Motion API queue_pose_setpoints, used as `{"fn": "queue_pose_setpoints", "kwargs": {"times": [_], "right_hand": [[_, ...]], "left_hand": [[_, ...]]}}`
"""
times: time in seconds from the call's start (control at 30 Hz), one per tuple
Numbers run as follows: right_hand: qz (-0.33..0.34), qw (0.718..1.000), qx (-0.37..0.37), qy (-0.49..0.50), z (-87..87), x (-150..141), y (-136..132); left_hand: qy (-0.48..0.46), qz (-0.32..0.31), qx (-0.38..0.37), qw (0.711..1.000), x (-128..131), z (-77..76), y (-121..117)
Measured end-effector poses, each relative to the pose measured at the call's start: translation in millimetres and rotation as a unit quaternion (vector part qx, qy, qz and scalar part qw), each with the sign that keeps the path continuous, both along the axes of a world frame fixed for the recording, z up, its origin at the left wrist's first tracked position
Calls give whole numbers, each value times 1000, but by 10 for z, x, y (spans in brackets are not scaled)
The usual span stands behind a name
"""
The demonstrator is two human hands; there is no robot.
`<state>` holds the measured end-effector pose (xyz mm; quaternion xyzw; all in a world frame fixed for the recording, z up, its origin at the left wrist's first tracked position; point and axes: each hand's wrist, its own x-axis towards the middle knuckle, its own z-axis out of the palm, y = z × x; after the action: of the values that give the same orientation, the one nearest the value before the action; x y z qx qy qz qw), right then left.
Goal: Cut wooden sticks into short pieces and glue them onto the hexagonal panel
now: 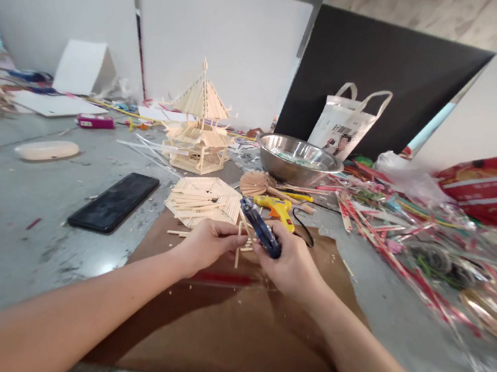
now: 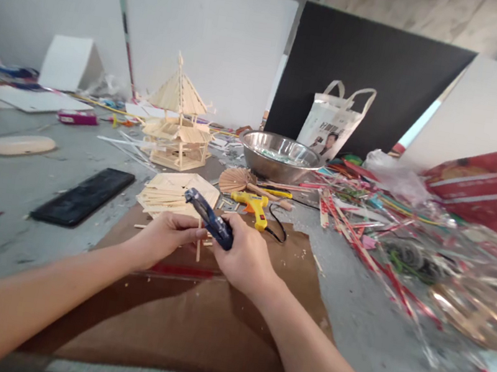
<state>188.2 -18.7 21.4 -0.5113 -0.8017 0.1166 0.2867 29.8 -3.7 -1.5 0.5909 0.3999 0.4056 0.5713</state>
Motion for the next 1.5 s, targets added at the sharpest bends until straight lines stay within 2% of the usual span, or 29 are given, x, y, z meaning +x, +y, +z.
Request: {"fn": "queue_pose_setpoints", "kwargs": {"times": [0.1, 0.3, 0.47, 0.7, 1.0, 1.1, 1.2, 1.5], "right_hand": [[7, 1000, -5, -15, -22, -33, -19], [-2, 999, -10, -36, -37, -99, -35], [-14, 999, -8, -50, -50, -122, -47], [-32, 998, 53, 13, -12, 47, 32], [-10, 999, 46, 27, -3, 81, 42], [-7, 999, 35, 40, 9, 76, 38], [10, 997, 25, 65, 27, 79, 33], [116, 985, 7, 125, 41, 92, -21]], "left_hand": [[7, -15, 30, 999, 14, -25, -4], [37, 11, 94, 995, 20, -113, 26], [96, 27, 164, 981, -12, -114, 53], [235, 24, 195, 952, -106, -48, 45], [277, 27, 255, 926, -98, -47, -7], [282, 7, 262, 923, -88, -66, 0], [289, -17, 273, 918, -74, -81, 6], [263, -31, 284, 922, -59, -119, 18]]}}
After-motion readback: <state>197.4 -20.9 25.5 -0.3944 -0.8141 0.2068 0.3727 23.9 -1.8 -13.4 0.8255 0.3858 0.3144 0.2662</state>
